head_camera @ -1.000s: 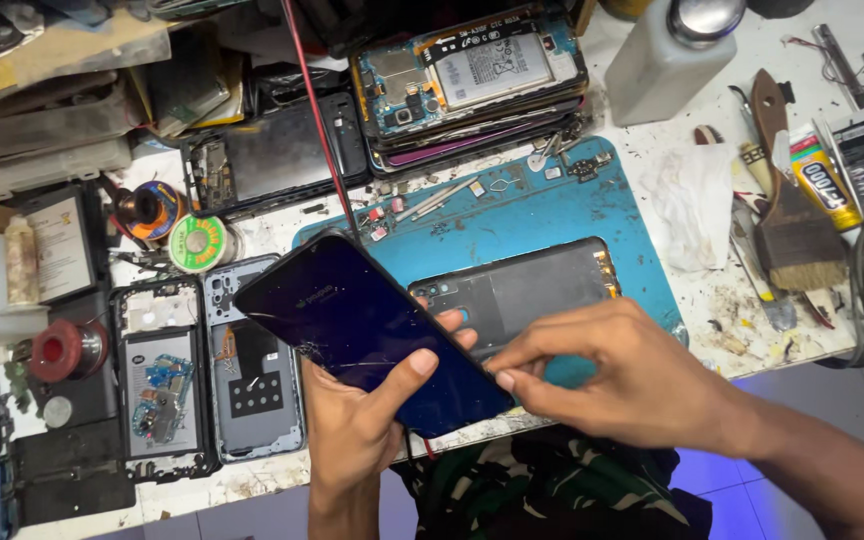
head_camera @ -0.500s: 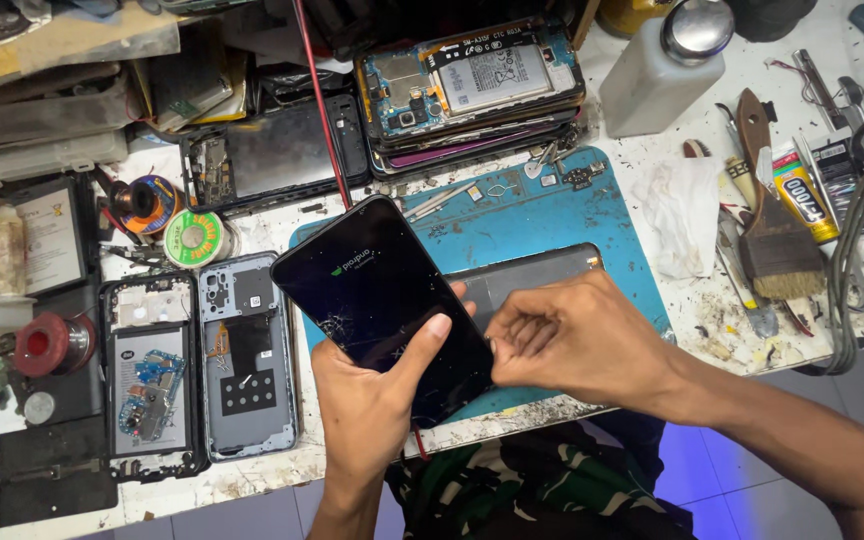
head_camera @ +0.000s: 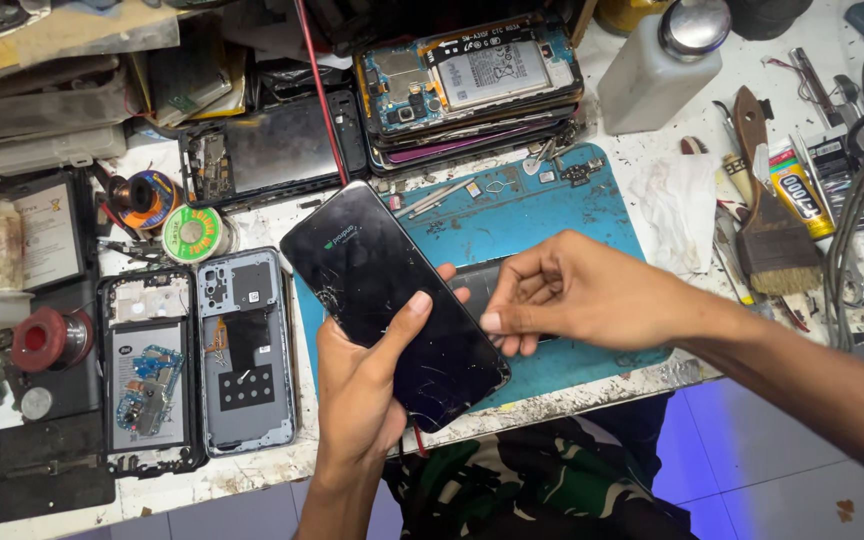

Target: The person picks up a smartphone, removes its back cover, and takes out the battery. They then use a screwdriver to unscrew components from the phone's internal frame while it lies on a work mat, working on the device at a cluttered repair bench.

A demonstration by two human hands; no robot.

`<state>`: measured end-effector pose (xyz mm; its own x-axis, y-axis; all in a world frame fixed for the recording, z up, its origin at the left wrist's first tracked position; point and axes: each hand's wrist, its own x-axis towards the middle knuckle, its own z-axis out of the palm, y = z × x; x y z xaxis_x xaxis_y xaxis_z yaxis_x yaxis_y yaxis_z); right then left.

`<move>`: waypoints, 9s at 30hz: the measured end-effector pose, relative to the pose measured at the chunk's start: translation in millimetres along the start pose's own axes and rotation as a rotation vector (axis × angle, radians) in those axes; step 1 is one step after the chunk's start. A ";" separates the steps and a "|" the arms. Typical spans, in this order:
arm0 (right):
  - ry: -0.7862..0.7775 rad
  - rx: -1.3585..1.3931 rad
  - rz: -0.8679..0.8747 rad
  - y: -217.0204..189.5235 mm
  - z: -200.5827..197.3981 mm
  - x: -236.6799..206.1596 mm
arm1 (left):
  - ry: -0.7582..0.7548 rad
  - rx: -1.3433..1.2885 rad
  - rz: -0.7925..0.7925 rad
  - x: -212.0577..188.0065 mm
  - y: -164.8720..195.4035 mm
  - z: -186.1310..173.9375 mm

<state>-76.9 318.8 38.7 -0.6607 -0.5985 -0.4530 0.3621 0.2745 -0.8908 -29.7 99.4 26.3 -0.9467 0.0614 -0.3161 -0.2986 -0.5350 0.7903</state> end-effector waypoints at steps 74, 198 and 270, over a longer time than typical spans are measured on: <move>0.244 -1.458 -0.087 27.5 -30.8 -19.8 | 0.310 -0.428 0.489 -109.8 0.7 -189.2; 0.746 -0.500 -0.643 44.8 -11.4 -82.8 | -0.314 1.037 0.543 -45.6 -43.7 -17.4; 1.411 -0.964 -0.005 66.7 -33.1 -113.5 | -0.204 1.609 0.711 43.3 -131.7 -202.1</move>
<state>0.5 430.0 29.6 -0.8775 0.3337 0.3444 0.2101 0.9131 -0.3494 -7.0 2.2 -197.5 -0.8951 0.3686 0.2508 0.4452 0.7697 0.4576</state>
